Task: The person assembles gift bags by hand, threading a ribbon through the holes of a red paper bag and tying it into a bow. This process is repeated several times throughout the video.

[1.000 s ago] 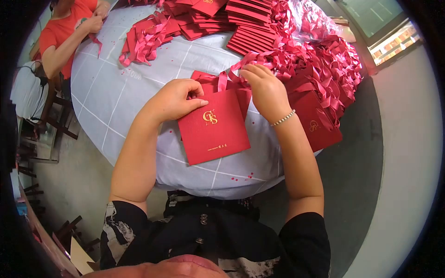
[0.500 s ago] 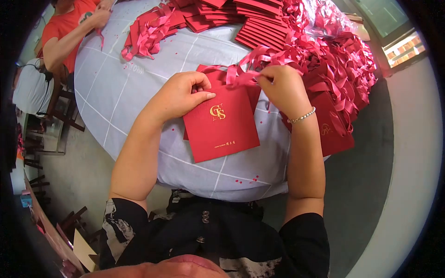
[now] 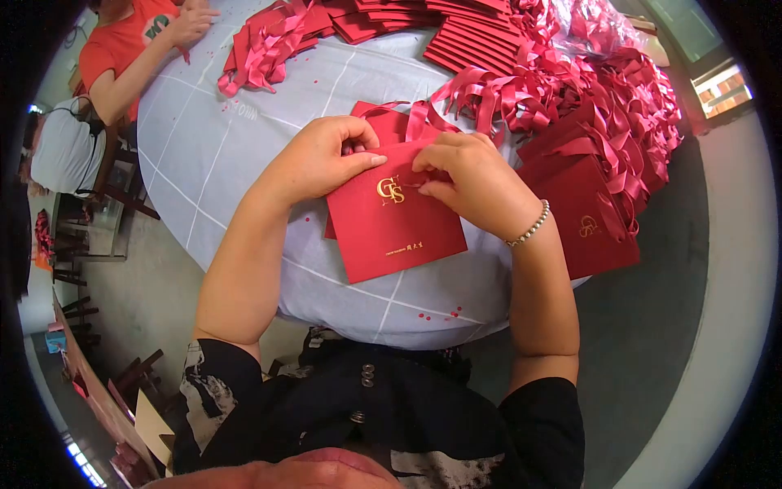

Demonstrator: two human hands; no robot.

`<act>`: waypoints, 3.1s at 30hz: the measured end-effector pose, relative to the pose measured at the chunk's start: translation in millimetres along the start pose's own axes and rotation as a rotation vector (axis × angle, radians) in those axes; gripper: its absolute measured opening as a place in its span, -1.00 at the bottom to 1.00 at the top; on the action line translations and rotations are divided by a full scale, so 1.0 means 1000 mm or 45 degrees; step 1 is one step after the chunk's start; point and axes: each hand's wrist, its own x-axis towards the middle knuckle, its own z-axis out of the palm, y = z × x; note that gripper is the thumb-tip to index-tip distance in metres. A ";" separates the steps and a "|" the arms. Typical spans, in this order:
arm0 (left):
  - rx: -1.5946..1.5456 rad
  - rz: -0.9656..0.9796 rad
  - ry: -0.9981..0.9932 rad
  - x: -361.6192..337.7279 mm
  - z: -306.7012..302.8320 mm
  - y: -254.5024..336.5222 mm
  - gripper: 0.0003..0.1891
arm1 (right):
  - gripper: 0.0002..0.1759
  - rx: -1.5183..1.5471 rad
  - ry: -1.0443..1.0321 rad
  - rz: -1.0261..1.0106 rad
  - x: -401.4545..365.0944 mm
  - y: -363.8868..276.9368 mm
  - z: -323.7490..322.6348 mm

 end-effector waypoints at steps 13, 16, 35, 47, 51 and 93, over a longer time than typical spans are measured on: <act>-0.215 0.085 -0.090 -0.005 -0.003 0.009 -0.72 | -0.89 -0.049 0.455 -0.304 0.016 -0.016 0.019; -0.168 0.130 -0.039 -0.005 -0.004 0.011 -0.72 | -0.89 -0.057 0.363 -0.199 0.020 -0.022 0.019; -0.117 0.080 0.020 -0.004 -0.011 0.005 -0.80 | -0.91 0.857 0.449 0.057 0.013 -0.001 0.026; -0.065 0.204 0.097 -0.005 -0.004 0.010 -0.79 | -0.89 0.350 0.726 -0.086 0.021 0.000 0.043; -0.039 0.190 0.091 -0.006 -0.002 0.011 -0.79 | -0.89 0.293 0.733 -0.049 0.025 0.000 0.047; -0.016 0.363 0.215 -0.006 0.006 0.018 -0.78 | -0.90 0.148 0.829 -0.030 0.017 -0.019 0.043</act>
